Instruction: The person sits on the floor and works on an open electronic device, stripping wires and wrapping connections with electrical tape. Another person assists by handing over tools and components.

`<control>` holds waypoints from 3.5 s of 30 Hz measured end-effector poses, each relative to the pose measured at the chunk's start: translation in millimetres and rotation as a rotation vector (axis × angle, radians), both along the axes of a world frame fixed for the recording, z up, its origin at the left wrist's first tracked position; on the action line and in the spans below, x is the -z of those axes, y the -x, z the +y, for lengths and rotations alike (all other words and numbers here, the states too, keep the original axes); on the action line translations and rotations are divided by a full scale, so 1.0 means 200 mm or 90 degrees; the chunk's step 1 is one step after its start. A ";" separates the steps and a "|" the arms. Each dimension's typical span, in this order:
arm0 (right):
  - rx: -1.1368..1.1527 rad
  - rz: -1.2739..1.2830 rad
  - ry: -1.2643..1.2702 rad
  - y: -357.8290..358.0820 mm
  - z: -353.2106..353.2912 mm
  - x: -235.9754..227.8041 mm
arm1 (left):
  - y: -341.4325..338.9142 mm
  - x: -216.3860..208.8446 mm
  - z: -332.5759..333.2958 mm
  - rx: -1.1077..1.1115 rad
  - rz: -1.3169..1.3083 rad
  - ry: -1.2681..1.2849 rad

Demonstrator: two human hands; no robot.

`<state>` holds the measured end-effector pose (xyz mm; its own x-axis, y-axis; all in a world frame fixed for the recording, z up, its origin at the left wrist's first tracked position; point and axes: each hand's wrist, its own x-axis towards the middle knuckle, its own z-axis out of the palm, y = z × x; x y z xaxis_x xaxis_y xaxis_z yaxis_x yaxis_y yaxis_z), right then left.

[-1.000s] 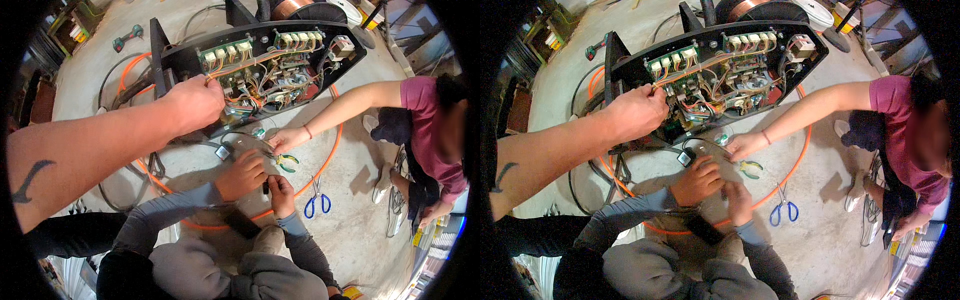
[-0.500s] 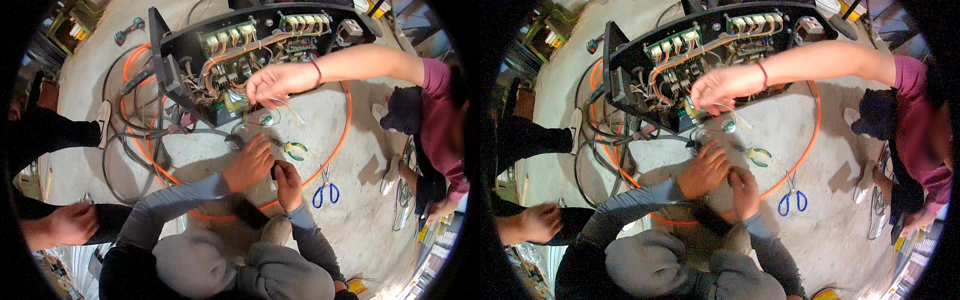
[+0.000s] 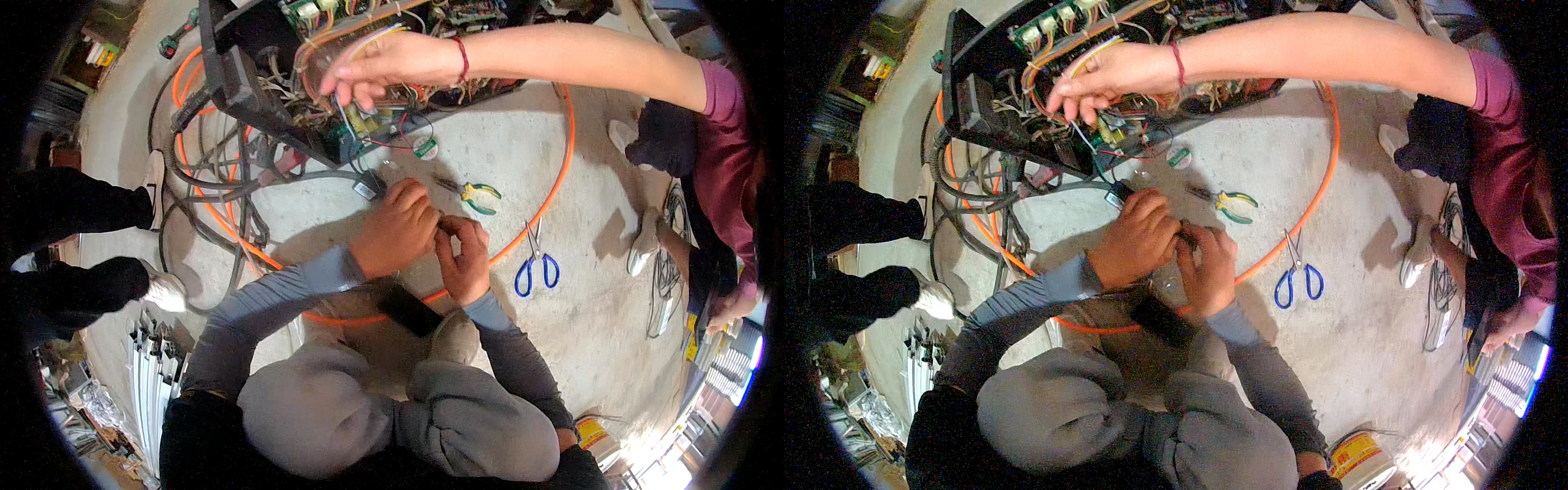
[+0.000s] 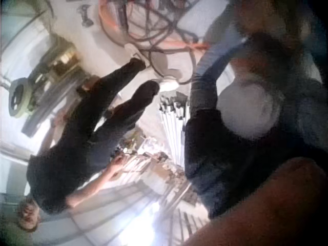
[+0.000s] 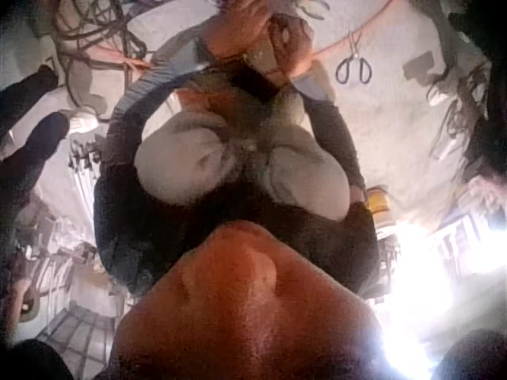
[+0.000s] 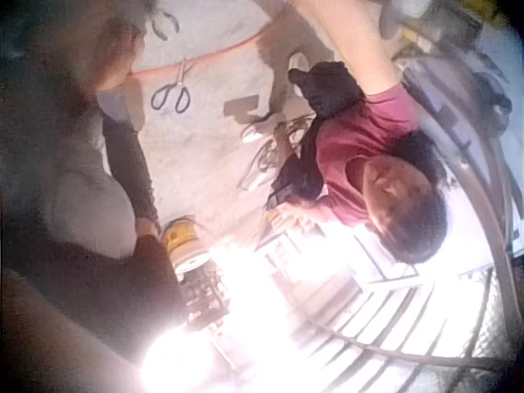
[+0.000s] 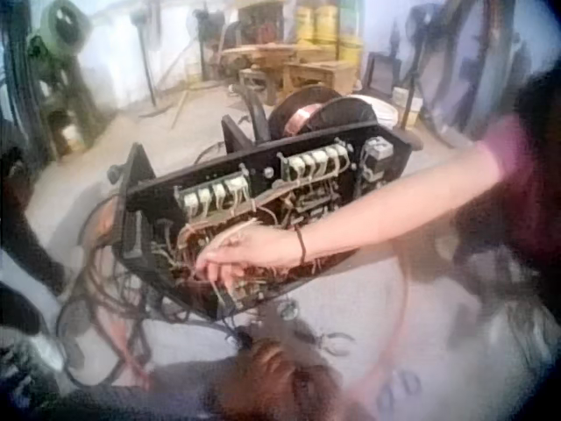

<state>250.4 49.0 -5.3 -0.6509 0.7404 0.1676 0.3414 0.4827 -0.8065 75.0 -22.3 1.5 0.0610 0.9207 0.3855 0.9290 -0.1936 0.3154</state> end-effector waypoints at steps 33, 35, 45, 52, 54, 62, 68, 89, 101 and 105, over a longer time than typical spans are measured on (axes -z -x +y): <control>-0.070 -0.085 -0.005 -0.22 -0.19 0.16 | 0.10 -0.09 0.01 -0.009 -0.060 -0.035; -0.130 -0.093 0.013 -0.25 -0.29 0.21 | 0.12 -0.08 0.01 -0.011 -0.068 -0.046; 0.106 0.124 -0.062 -0.06 -0.12 0.20 | 0.11 -0.09 -0.05 -0.054 -0.103 0.160; 0.067 0.030 -0.001 -0.05 -0.04 -0.01 | -0.06 -0.18 -0.05 -0.055 -0.236 0.174; 0.072 0.012 0.036 -0.02 -0.06 -0.02 | -0.04 -0.19 -0.04 -0.031 -0.219 0.161; 0.011 0.227 -0.007 0.02 -0.02 0.00 | -0.02 -0.26 0.00 -0.017 -0.189 0.142; -0.128 0.057 0.065 -0.02 0.06 -0.16 | 0.06 -0.29 -0.08 0.017 -0.142 0.111; 0.195 -0.299 -0.054 -0.38 0.37 0.09 | -0.22 -0.40 -0.17 0.304 -0.190 0.146; -0.092 -0.067 0.143 -0.20 0.11 -0.27 | -0.05 -0.22 -0.11 -0.031 -0.387 0.139; -0.086 -0.064 0.155 -0.18 0.10 -0.35 | -0.06 -0.23 -0.11 -0.038 -0.418 0.160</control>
<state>286.8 68.2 64.7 -0.7506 0.6565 -0.0744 0.3710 0.3255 -0.8697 87.5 -43.6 46.9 -0.1646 0.9813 0.0999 0.5385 0.0046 0.8426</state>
